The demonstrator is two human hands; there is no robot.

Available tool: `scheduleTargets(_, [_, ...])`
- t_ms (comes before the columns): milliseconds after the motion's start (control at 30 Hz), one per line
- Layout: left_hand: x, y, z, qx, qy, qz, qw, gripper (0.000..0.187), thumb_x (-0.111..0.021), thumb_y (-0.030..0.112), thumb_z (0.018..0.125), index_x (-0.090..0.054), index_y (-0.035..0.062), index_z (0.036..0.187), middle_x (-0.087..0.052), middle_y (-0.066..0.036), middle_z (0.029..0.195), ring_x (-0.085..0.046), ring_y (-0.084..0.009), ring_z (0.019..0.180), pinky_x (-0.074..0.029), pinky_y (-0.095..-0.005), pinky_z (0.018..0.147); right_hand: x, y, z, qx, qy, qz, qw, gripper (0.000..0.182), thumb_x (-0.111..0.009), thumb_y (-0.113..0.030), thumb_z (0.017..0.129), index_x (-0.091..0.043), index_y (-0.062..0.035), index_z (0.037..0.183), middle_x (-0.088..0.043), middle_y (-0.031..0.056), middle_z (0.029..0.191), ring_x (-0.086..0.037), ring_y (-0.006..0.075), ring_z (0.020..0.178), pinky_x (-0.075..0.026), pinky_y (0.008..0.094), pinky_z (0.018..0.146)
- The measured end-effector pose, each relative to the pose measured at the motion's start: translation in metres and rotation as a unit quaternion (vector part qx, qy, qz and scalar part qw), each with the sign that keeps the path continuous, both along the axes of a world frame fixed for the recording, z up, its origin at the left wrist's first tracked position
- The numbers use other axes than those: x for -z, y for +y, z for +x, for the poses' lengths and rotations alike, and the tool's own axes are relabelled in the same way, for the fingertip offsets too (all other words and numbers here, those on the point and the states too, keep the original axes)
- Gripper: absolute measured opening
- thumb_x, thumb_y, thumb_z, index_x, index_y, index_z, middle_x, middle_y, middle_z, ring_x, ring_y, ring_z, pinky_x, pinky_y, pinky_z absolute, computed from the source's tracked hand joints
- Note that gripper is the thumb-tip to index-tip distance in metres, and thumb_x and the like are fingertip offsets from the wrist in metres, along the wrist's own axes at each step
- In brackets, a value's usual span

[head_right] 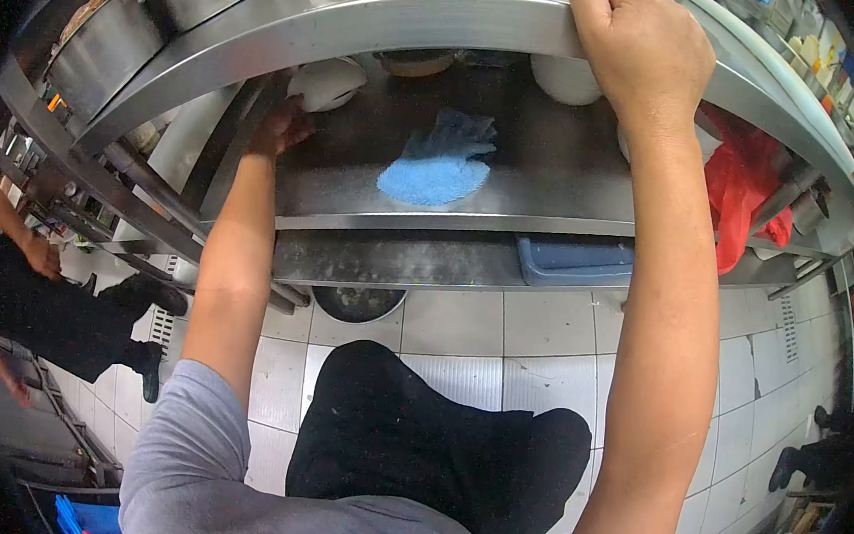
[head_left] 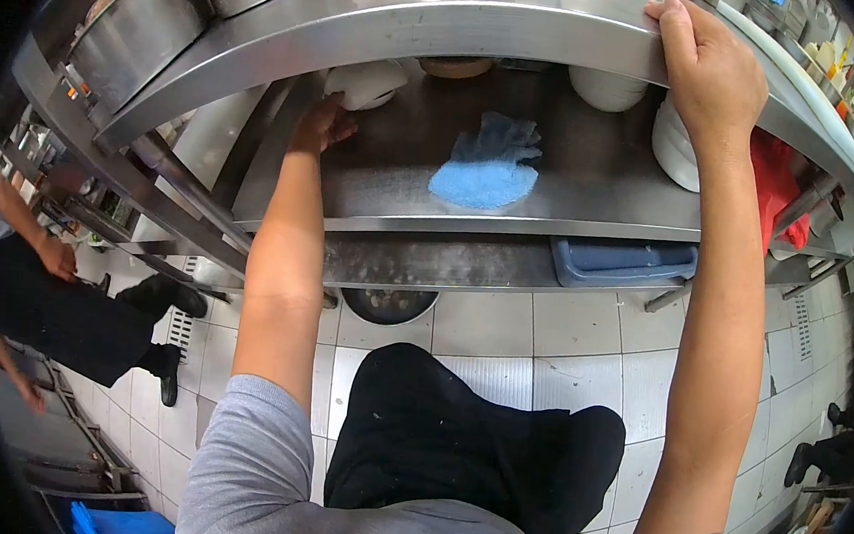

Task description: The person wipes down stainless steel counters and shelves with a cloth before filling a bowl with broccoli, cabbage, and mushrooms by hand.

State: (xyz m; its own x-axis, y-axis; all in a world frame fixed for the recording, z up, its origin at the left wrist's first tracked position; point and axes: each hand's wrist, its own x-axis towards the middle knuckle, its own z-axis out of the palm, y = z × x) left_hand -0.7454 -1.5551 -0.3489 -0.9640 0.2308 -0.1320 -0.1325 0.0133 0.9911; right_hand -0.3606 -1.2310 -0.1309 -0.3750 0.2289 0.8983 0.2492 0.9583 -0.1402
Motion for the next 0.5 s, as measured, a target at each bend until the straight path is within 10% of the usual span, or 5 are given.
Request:
scheduleTargets(300, [0.018, -0.015, -0.012, -0.011, 0.046, 0.053, 0.997, 0.057, -0.059, 0.056, 0.089, -0.054, 0.0082, 0.12, -0.066, -0.012, 0.089, -0.065, -0.0213, 0.065, -0.061, -0.0366, 0.067, -0.001, -0.006, -0.003, -0.037, 0.046, 0.012, 0.998, 0.036, -0.046, -0.039, 0.09, -0.073, -0.0153, 0.084, -0.068, 0.0127, 0.077, -0.065, 0.0347, 0.074, -0.049, 0.0429, 0.067])
scheduleTargets(500, [0.017, -0.002, -0.035, -0.033, 0.066, 0.028, 0.997, 0.043, -0.046, 0.041, 0.097, -0.054, 0.0026, 0.114, -0.065, -0.016, 0.078, -0.067, -0.0273, 0.063, -0.06, -0.04, 0.057, 0.001, -0.005, -0.005, -0.05, 0.061, 0.008, 0.997, 0.039, -0.047, -0.034, 0.089, -0.072, -0.0075, 0.077, -0.066, 0.0171, 0.073, -0.065, 0.0365, 0.072, -0.048, 0.0451, 0.066])
